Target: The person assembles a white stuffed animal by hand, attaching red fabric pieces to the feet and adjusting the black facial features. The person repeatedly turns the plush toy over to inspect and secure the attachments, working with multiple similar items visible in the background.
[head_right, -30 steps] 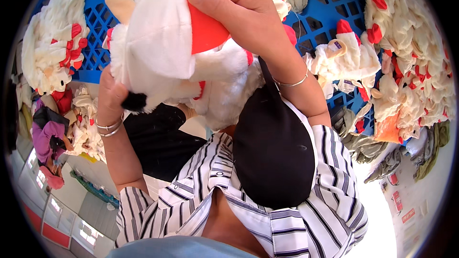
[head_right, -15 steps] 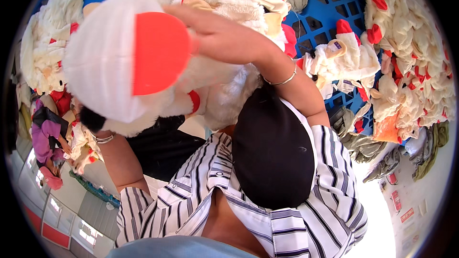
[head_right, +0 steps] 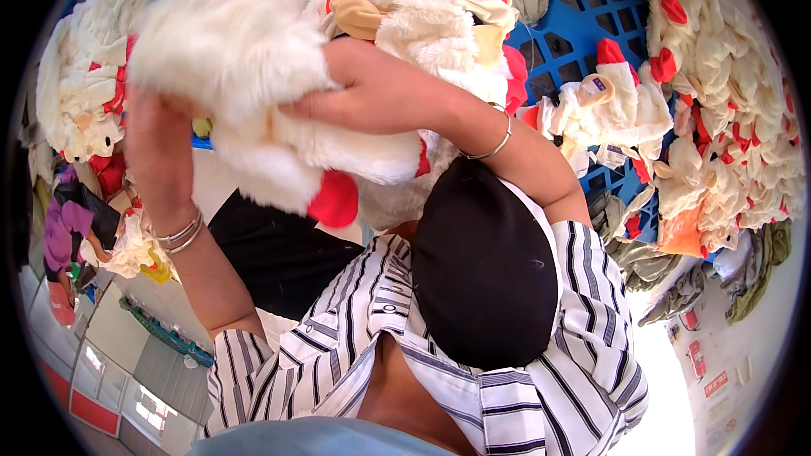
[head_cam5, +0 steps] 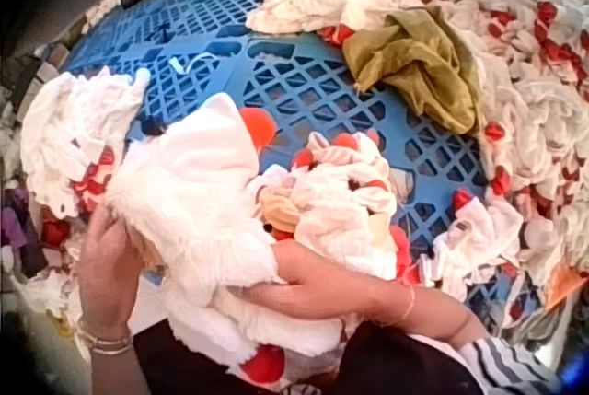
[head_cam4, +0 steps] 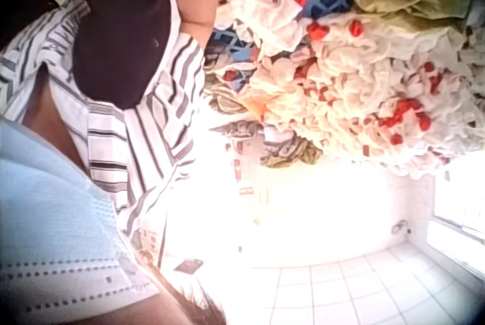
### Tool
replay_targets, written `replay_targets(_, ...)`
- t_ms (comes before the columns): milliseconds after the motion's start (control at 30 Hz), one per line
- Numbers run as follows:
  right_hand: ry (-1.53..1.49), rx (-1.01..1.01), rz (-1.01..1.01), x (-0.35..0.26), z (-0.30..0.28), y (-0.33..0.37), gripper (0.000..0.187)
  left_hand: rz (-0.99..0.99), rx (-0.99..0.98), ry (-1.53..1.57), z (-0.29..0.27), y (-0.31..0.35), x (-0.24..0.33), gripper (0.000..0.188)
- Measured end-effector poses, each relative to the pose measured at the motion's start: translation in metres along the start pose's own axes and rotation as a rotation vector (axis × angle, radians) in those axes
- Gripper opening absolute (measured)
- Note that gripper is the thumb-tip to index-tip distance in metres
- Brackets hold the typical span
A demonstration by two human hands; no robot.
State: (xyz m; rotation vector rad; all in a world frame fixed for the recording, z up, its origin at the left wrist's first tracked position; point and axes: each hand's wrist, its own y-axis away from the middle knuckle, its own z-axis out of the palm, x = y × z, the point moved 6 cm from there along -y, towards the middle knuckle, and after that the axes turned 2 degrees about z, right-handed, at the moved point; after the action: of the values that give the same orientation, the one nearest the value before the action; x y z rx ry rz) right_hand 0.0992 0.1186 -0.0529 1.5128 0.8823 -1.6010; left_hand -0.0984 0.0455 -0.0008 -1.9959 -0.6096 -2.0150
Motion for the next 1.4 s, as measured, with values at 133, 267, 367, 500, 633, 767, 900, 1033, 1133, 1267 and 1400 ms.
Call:
replay_targets(133,-0.244,0.258,0.203,0.003,-0.019,0.004,0.031,-0.225,-0.335,-0.167,0.043,0.022,-0.022,0.063)
replay_targets(267,-0.392,0.458,0.173,-0.001,-0.029,0.012,0.035,-0.354,-0.457,-0.17,0.065,0.034,-0.029,0.064)
replay_targets(367,-0.399,0.529,0.164,-0.002,-0.037,0.016,0.037,-0.492,-0.539,-0.144,0.065,0.037,-0.042,0.06)
replay_targets(500,-0.397,0.554,0.175,0.0,-0.041,0.017,0.042,-0.484,-0.507,-0.119,0.06,0.038,-0.042,0.048)
replay_targets(633,-0.167,0.547,0.302,0.023,-0.039,0.018,0.056,-0.27,-0.278,-0.034,0.044,0.034,-0.042,0.04)
replay_targets(767,0.091,0.135,0.265,0.014,-0.018,0.01,0.064,-0.142,0.125,0.108,-0.011,0.022,-0.028,0.033)
replay_targets(900,0.443,-0.23,0.404,0.014,0.001,0.007,0.047,0.006,0.243,0.439,-0.044,0.006,-0.004,0.033)
replay_targets(1033,0.27,-0.13,0.225,0.023,-0.006,0.014,0.033,0.05,0.302,0.435,-0.074,0.001,0.003,0.033)
replay_targets(1133,0.19,0.032,0.239,0.024,-0.026,0.013,0.027,0.019,0.169,0.522,-0.084,0.003,0.004,0.032)
replay_targets(1267,0.213,0.369,0.151,0.025,-0.058,0.017,0.026,0.0,0.18,0.431,-0.069,-0.003,-0.002,0.029)
replay_targets(1400,-0.185,0.611,0.134,0.033,-0.079,0.022,0.022,0.001,0.143,-0.002,-0.067,0.005,-0.02,0.03)
